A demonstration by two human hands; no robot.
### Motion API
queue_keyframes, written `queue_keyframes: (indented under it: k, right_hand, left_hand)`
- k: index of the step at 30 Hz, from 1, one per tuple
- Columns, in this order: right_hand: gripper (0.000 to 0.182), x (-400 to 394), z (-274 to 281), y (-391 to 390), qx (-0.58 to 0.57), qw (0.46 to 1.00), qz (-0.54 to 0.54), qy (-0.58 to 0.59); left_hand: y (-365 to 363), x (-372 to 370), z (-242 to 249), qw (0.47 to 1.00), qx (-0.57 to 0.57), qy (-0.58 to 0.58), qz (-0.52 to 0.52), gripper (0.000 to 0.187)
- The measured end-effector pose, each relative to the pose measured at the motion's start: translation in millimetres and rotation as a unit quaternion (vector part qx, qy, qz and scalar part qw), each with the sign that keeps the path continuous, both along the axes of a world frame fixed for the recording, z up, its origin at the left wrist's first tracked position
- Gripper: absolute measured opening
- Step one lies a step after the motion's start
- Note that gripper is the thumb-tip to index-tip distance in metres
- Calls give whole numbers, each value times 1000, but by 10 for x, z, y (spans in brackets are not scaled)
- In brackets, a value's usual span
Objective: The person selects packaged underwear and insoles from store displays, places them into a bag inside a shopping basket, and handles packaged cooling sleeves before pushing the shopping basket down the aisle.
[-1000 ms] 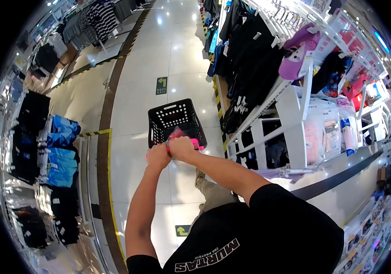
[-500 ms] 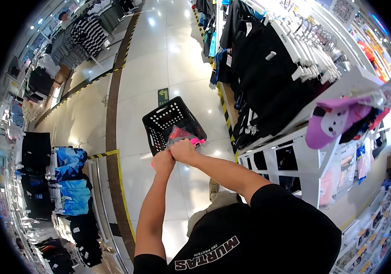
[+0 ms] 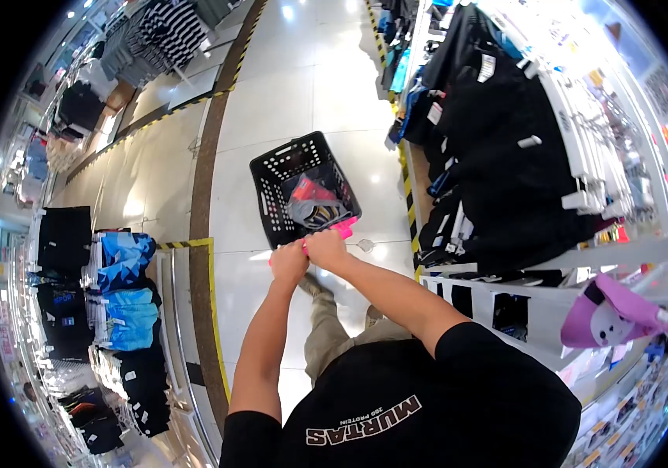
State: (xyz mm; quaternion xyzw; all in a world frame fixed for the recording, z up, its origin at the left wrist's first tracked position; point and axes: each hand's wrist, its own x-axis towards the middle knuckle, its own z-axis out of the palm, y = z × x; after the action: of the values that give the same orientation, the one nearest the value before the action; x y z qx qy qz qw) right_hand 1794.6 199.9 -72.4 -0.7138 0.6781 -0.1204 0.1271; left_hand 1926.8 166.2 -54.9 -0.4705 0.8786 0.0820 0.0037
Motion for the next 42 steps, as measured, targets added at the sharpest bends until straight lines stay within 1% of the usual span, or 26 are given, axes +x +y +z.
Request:
queue_keyframes:
  k: [3, 6, 8, 10, 11, 14, 15, 18, 21, 24, 27, 28, 31, 34, 37, 40, 42]
  right_hand:
    - [18, -31, -106, -265, 2, 1000, -8, 14]
    - [18, 5, -124, -672, 16, 1000, -16, 19]
    - [15, 16, -96, -1023, 35, 999, -24, 13]
    - [13, 75, -73, -1337, 58, 998, -32, 8]
    - [13, 94, -49, -1517, 76, 997, -33, 6]
    - [15, 85, -106, -1982, 79, 995, -51, -19]
    - [19, 57, -73, -2127, 61, 996, -56, -21]
    - [28, -79, 15, -2481, 63, 991, -100, -65]
    - [39, -351, 80, -2583, -76, 987, -99, -101]
    - [48, -551, 140, -2813, -85, 975, -128, -162]
    - [48, -665, 171, -3142, -93, 970, -158, -161]
    - [47, -794, 107, -3240, -111, 967, -164, -162]
    - [47, -946, 102, -3548, -161, 957, -183, -161]
    - [45, -1092, 122, -3810, -173, 948, -203, -174]
    - [39, -1275, 52, -4000, -159, 946, -226, -169]
    - [41, -1504, -94, -4091, -161, 950, -190, -191]
    - [43, -1672, -166, -4126, -163, 944, -161, -237]
  left_hand:
    - [-329, 7, -211, 999, -18, 16, -35, 8]
    - [-793, 61, -336, 999, -18, 12, -48, 12]
    - [-1163, 77, -367, 998, -24, 18, -56, 12]
    - [-1507, 115, -267, 998, -10, 6, -63, 12]
    - [-1701, 135, -264, 997, -10, 5, -71, 12]
    - [-2251, 152, -283, 996, -8, 1, -92, 11]
    - [-2444, 139, -252, 995, -6, 1, -101, 11]
    - [-3041, 48, -177, 992, -13, 5, -128, 12]
    - [-3525, -142, -64, 990, -17, -6, -141, 14]
    - [-3999, -347, -18, 990, -27, 6, -138, 14]
    - [-4325, -520, -24, 988, -54, 47, -137, 13]
    - [-4404, -661, -73, 987, -64, 58, -137, 13]
    - [-4713, -878, 4, 985, -75, 65, -144, 14]
    - [-4955, -1070, 132, 984, -90, 45, -149, 17]
    - [-5179, -1233, 21, 989, -44, -39, -139, 22]
    - [-5273, -1322, 5, 988, -62, 4, -140, 27]
    - [-5268, -1429, 35, 987, -80, 17, -139, 27]
